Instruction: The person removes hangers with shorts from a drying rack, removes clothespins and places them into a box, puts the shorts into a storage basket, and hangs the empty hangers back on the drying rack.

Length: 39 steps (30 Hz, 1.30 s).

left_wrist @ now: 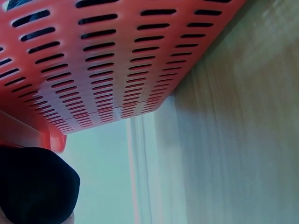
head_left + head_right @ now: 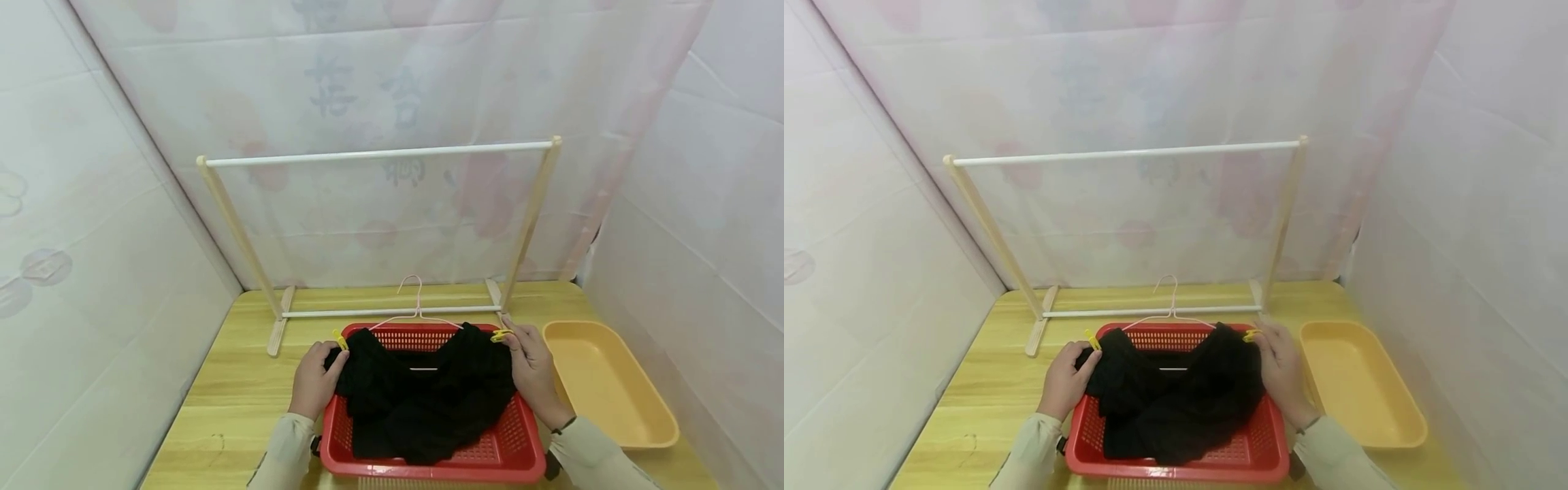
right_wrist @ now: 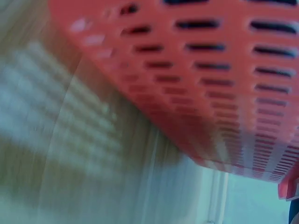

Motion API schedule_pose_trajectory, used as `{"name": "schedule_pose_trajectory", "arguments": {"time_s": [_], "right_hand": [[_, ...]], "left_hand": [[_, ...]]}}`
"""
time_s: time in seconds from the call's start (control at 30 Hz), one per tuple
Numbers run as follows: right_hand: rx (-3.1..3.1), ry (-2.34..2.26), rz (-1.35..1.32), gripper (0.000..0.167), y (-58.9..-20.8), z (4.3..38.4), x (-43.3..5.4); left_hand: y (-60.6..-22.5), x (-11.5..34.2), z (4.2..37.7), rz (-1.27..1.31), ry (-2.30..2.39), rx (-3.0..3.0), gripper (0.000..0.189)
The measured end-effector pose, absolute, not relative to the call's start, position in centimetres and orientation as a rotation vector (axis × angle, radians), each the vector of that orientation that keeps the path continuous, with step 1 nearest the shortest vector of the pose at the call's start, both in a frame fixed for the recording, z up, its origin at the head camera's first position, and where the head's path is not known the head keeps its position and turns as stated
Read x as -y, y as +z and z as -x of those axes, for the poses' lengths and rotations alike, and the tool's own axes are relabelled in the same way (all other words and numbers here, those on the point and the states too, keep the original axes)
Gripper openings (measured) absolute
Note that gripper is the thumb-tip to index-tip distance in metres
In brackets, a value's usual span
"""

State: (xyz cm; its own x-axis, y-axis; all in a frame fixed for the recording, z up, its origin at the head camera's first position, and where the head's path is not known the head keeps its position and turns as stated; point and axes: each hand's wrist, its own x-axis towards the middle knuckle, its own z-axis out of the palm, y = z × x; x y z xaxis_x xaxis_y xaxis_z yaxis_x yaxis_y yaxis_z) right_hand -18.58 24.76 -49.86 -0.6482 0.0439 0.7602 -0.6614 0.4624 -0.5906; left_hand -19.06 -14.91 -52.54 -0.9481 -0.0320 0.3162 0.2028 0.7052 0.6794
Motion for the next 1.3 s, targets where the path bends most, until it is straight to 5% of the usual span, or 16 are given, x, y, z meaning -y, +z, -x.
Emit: {"name": "schedule_pose_trajectory", "arguments": {"time_s": [0.63, 1.3], "right_hand": [[2.27, 1.472, -0.343, 0.037, -50.9, 19.8, -26.9], [2.145, 1.19, -0.618, 0.033, -52.1, 18.2, -25.0]], "left_hand": [[-52.4, 14.9, 19.2, 0.155, -1.079, 2.612, 0.023], [-52.7, 14.8, 19.0, 0.138, -1.076, 2.616, 0.023]]}}
